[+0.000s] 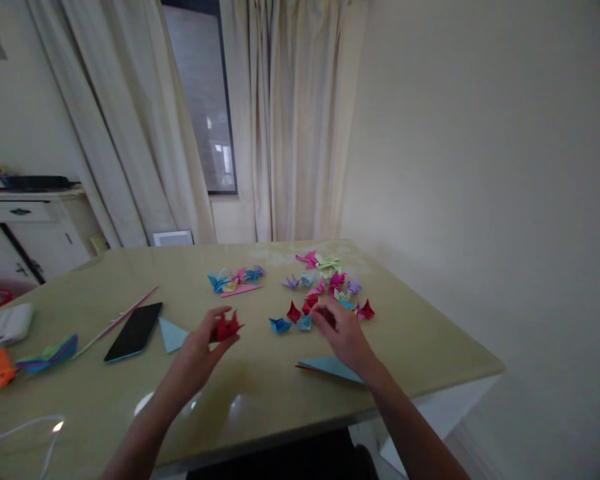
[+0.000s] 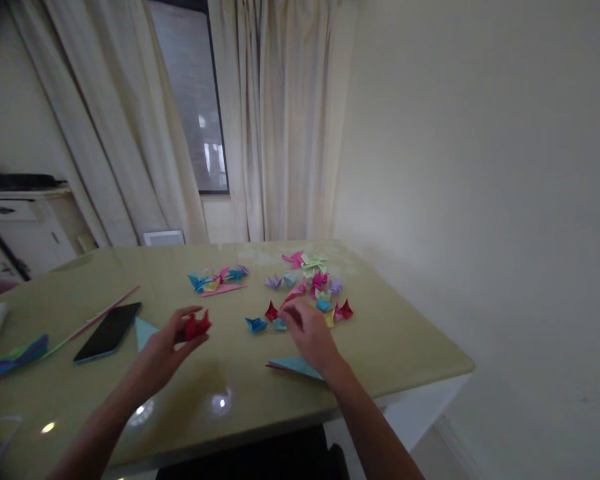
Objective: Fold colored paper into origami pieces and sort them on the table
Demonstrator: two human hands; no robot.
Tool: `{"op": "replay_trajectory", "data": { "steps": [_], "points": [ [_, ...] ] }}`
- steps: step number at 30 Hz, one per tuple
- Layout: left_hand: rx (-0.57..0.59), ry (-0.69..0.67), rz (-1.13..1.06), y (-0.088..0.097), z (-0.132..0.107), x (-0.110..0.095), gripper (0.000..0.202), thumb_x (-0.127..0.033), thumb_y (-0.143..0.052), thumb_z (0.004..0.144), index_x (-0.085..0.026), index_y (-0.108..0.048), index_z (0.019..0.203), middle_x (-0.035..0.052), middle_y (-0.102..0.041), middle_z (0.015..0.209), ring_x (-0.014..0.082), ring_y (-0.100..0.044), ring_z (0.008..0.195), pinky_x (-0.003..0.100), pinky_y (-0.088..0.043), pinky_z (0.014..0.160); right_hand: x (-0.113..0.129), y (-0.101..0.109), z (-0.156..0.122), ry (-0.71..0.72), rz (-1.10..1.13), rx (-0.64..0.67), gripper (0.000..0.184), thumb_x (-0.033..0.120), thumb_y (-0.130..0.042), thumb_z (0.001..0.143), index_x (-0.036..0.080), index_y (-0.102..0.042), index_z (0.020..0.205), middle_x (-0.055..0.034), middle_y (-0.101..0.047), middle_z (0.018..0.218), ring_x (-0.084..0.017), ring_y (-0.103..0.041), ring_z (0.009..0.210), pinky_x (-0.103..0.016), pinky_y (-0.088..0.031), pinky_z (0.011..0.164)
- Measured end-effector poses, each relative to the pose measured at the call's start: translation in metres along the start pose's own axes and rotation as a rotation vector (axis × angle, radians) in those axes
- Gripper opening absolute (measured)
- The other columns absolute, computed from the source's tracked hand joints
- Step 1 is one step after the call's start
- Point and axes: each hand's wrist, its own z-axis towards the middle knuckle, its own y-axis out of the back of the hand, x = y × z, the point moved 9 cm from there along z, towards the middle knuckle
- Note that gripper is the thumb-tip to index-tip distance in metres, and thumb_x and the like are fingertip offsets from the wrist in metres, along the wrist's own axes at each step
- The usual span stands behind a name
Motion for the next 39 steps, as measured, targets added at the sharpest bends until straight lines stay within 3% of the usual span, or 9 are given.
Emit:
{"op": "replay_trajectory", "data": {
  "steps": [3,5,10,17,21,25,28,31,39],
  "points": [
    [0.241,-0.097,-0.281,-0.052,-0.009,-0.055,0.085,-0.04,-0.069,0.089,-0.027,-0.025,0.161,0.0048,-0.079,0.113,0.0227,-0.076,0.105,0.045,-0.057,0.103,0.038,-0.04,-0.001,0.06,0.083,0.195,0.019,0.036,-0.067,0.101,0.02,-0.072,0.111,-0.0032,-0.073,0.095,-0.017,-0.066,0.079,-0.028,-0.049,0.073],
    [0.295,-0.113,-0.359,-0.07,-0.013,-0.072,0.091,-0.034,-0.07,0.089,-0.029,-0.019,0.164,0.0046,-0.079,0.116,0.0219,-0.076,0.105,0.043,-0.058,0.103,0.051,-0.054,0.002,0.077,0.128,0.255,0.015,0.03,-0.069,0.1,0.021,-0.073,0.111,-0.0023,-0.073,0.096,-0.016,-0.065,0.08,-0.028,-0.048,0.074],
    [0.274,-0.118,-0.362,-0.073,-0.014,-0.072,0.089,-0.03,-0.069,0.09,-0.029,-0.021,0.165,0.0047,-0.08,0.118,0.0226,-0.076,0.109,0.045,-0.055,0.107,0.051,-0.059,0.011,0.074,0.138,0.257,0.01,0.025,-0.078,0.094,0.02,-0.074,0.101,0.0016,-0.065,0.084,-0.015,-0.058,0.074,-0.026,-0.045,0.068],
    [0.302,-0.175,-0.305,-0.076,-0.021,-0.07,0.089,-0.026,-0.065,0.092,-0.031,-0.016,0.166,0.006,-0.079,0.12,0.0217,-0.077,0.105,0.043,-0.059,0.101,0.058,-0.066,0.007,0.117,0.124,0.328,0.01,0.016,-0.077,0.092,0.023,-0.074,0.099,-0.0011,-0.056,0.107,-0.015,-0.059,0.094,-0.027,-0.049,0.085],
    [0.15,-0.23,-0.145,-0.053,-0.008,-0.048,0.08,-0.036,-0.065,0.093,-0.035,-0.026,0.163,0.0092,-0.064,0.148,0.0258,-0.068,0.126,0.046,-0.059,0.103,0.053,-0.067,0.024,0.173,0.033,0.354,0.012,0.01,-0.075,0.088,0.02,-0.074,0.093,-0.0013,-0.06,0.102,-0.015,-0.061,0.092,-0.028,-0.049,0.085],
    [-0.054,-0.127,0.34,0.002,0.009,0.019,0.058,-0.044,-0.061,0.093,-0.02,-0.054,0.145,0.0167,-0.062,0.147,0.0345,-0.059,0.137,0.054,-0.047,0.115,0.005,-0.034,0.074,0.12,-0.136,0.158,0.009,0.013,-0.072,0.087,0.019,-0.073,0.095,-0.0011,-0.067,0.088,-0.015,-0.062,0.079,-0.029,-0.05,0.077],
    [-0.044,0.087,0.755,0.033,0.011,0.083,0.058,-0.039,-0.06,0.091,-0.012,-0.059,0.142,0.0237,-0.061,0.147,0.0416,-0.057,0.137,0.058,-0.042,0.116,-0.044,0.005,0.11,-0.009,-0.134,-0.053,0.009,0.018,-0.068,0.088,0.02,-0.072,0.096,-0.002,-0.072,0.087,-0.016,-0.065,0.074,-0.03,-0.054,0.073],
    [0.084,0.186,0.874,0.037,0.003,0.12,0.049,-0.034,-0.052,0.095,-0.012,-0.064,0.137,0.0221,-0.065,0.142,0.0382,-0.06,0.135,0.052,-0.042,0.115,-0.071,0.032,0.125,-0.07,-0.133,-0.183,0.017,0.023,-0.067,0.087,0.019,-0.072,0.103,-0.0066,-0.074,0.1,-0.017,-0.068,0.078,-0.031,-0.058,0.073],
    [0.252,0.035,0.432,0.001,-0.007,0.081,0.023,-0.039,-0.056,0.089,-0.023,-0.069,0.098,0.0096,-0.074,0.111,0.0281,-0.069,0.107,0.04,-0.052,0.099,-0.06,0.034,0.095,0.0,-0.084,-0.164,0.02,0.035,-0.065,0.092,0.02,-0.071,0.103,-0.0074,-0.073,0.105,-0.016,-0.068,0.075,-0.03,-0.058,0.07]
  ]
}}
